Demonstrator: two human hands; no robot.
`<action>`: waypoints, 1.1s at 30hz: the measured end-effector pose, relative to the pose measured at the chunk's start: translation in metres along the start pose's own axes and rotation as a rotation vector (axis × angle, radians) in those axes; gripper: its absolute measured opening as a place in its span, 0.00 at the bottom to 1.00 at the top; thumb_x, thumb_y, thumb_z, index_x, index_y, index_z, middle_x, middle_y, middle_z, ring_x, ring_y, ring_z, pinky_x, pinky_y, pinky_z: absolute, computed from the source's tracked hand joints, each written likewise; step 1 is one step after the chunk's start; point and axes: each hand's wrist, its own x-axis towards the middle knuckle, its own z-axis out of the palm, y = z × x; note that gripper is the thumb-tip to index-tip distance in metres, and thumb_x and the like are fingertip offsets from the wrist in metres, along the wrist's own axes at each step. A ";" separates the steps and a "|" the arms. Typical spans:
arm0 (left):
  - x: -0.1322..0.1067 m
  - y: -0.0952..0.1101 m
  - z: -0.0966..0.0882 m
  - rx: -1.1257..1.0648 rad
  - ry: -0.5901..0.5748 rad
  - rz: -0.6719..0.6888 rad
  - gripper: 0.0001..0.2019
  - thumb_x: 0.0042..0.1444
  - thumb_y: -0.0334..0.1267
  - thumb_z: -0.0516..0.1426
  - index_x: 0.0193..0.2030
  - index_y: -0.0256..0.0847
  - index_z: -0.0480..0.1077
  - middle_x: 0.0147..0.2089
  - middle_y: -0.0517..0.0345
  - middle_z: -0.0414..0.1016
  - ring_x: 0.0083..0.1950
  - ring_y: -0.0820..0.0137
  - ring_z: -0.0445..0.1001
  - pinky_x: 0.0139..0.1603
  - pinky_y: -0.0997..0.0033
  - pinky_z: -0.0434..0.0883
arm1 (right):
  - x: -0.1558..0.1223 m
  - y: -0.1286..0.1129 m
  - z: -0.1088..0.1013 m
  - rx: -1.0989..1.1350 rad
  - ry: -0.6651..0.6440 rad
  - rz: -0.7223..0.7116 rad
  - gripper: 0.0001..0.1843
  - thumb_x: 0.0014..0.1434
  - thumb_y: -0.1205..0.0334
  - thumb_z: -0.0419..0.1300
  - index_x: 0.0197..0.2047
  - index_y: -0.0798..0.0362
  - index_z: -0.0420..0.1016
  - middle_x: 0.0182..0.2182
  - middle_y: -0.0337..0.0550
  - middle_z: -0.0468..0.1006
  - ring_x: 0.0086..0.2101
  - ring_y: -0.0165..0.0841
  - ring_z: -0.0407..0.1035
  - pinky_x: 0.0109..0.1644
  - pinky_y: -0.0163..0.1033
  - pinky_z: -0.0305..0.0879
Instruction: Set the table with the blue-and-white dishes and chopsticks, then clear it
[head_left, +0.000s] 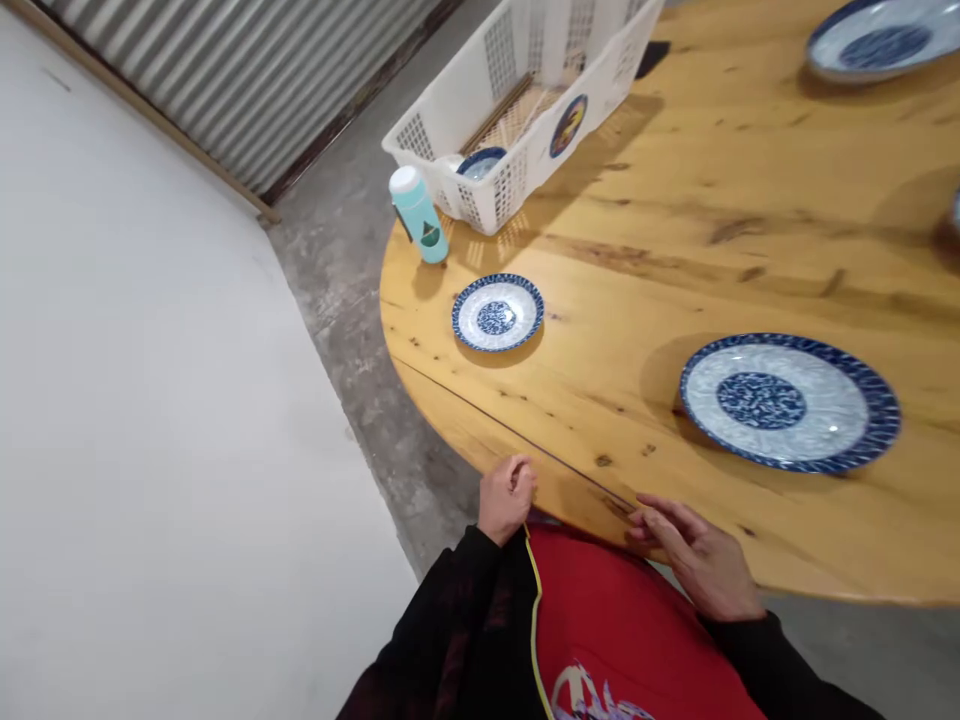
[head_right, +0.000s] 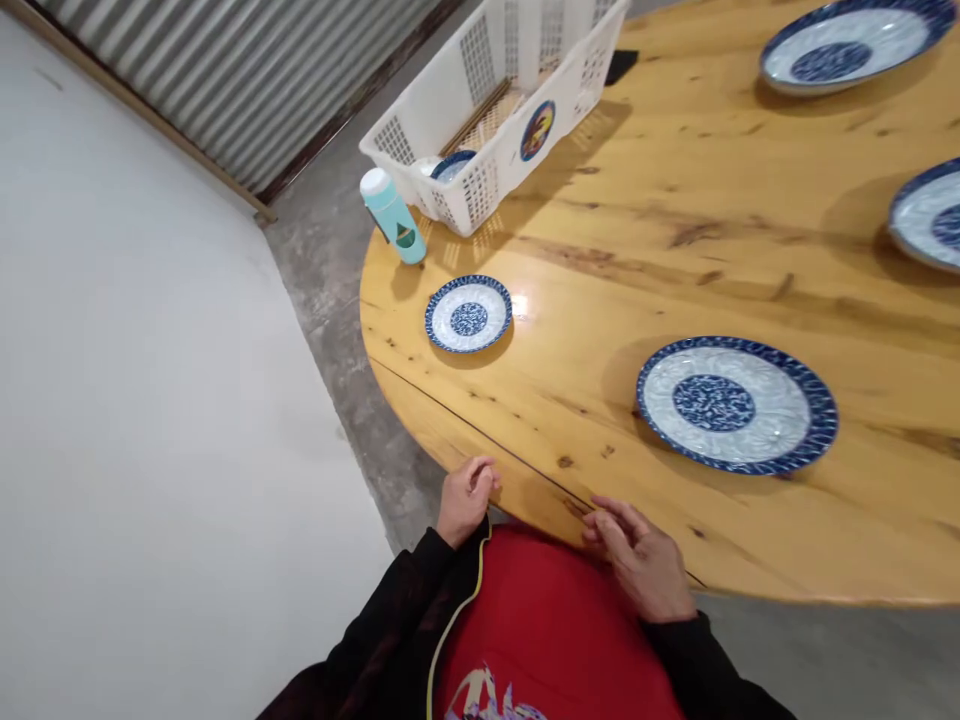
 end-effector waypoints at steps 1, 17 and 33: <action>-0.006 -0.006 -0.004 0.002 0.012 -0.007 0.12 0.63 0.38 0.51 0.47 0.42 0.75 0.39 0.55 0.83 0.36 0.68 0.82 0.41 0.70 0.77 | -0.004 0.001 0.006 -0.018 -0.023 -0.012 0.27 0.51 0.39 0.62 0.43 0.53 0.77 0.31 0.48 0.84 0.29 0.40 0.79 0.35 0.42 0.79; -0.005 -0.016 0.013 0.070 -0.217 0.202 0.12 0.64 0.40 0.51 0.44 0.44 0.75 0.35 0.57 0.82 0.38 0.67 0.81 0.42 0.71 0.74 | -0.071 0.008 0.021 -0.194 0.087 -0.028 0.28 0.53 0.38 0.54 0.46 0.51 0.74 0.31 0.46 0.84 0.31 0.43 0.80 0.40 0.46 0.76; -0.032 0.018 0.084 0.201 -0.245 0.295 0.12 0.63 0.39 0.51 0.45 0.43 0.75 0.35 0.58 0.80 0.36 0.68 0.77 0.39 0.72 0.71 | -0.080 0.042 -0.073 -0.190 0.140 -0.134 0.27 0.53 0.38 0.55 0.44 0.49 0.77 0.33 0.48 0.86 0.33 0.46 0.81 0.40 0.49 0.76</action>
